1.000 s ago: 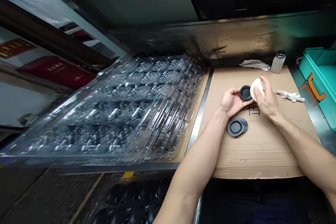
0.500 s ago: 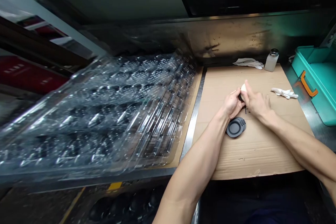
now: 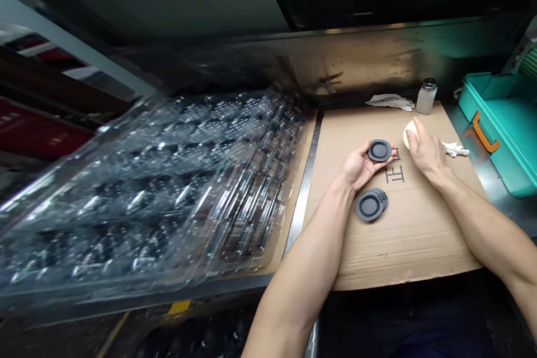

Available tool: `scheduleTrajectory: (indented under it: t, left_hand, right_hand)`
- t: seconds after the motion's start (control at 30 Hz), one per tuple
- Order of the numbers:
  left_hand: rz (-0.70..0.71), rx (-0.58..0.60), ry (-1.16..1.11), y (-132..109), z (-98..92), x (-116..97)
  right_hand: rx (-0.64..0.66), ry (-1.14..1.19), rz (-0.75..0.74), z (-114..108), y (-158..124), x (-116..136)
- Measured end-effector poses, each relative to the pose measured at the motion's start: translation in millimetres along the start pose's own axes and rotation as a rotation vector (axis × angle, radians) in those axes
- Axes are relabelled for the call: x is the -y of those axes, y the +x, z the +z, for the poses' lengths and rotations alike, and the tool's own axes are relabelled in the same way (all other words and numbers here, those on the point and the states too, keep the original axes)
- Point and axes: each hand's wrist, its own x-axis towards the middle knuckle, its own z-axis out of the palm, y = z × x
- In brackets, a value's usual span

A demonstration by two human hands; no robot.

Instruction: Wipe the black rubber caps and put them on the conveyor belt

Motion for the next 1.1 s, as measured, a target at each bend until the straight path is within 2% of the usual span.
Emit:
scheduleTrajectory:
  t: [0.3, 0.37, 0.43, 0.57, 0.63, 0.83, 0.9, 0.97, 1.0, 1.03, 1.1]
  left_hand:
    - [-0.079, 0.030, -0.066, -6, 1.7, -8]
    - [-0.077, 0.026, -0.039, -4, -0.1, -7]
    - [-0.052, -0.006, 0.005, 0, -2.9, -4]
    - [0.057, -0.081, 0.077, 5, -8.2, 5]
    - [0.092, -0.062, 0.108, 5, -8.8, 9]
    - [0.138, 0.008, 0.198, 1, -5.1, 14]
    - [0.134, 0.001, 0.219, 1, -4.9, 14]
    - [0.119, -0.034, 0.235, 1, -5.3, 13]
    - [0.108, -0.049, 0.236, 1, -5.4, 12]
    - [0.097, -0.058, 0.230, 1, -5.4, 11]
    - [0.072, -0.063, 0.200, 2, -5.1, 8]
  right_hand:
    - [-0.026, 0.144, 0.024, 6, -3, -11]
    - [-0.052, 0.215, -0.006, 4, -4, -11]
    - [-0.059, 0.334, -0.100, 0, -8, -9]
    - [0.120, 0.520, -0.329, -6, -19, -1]
    - [0.176, 0.559, -0.346, -3, -22, 2]
    - [0.184, 0.783, -0.323, 12, -21, 8]
    - [0.288, 0.768, -0.369, 10, -19, 6]
    - [0.355, 0.627, -0.377, 4, -17, 1]
    - [0.294, 0.523, -0.327, 0, -15, -2]
    - [0.173, 0.415, -0.246, -4, -14, -5]
    - [-0.138, 0.257, -0.069, -10, -12, -11]
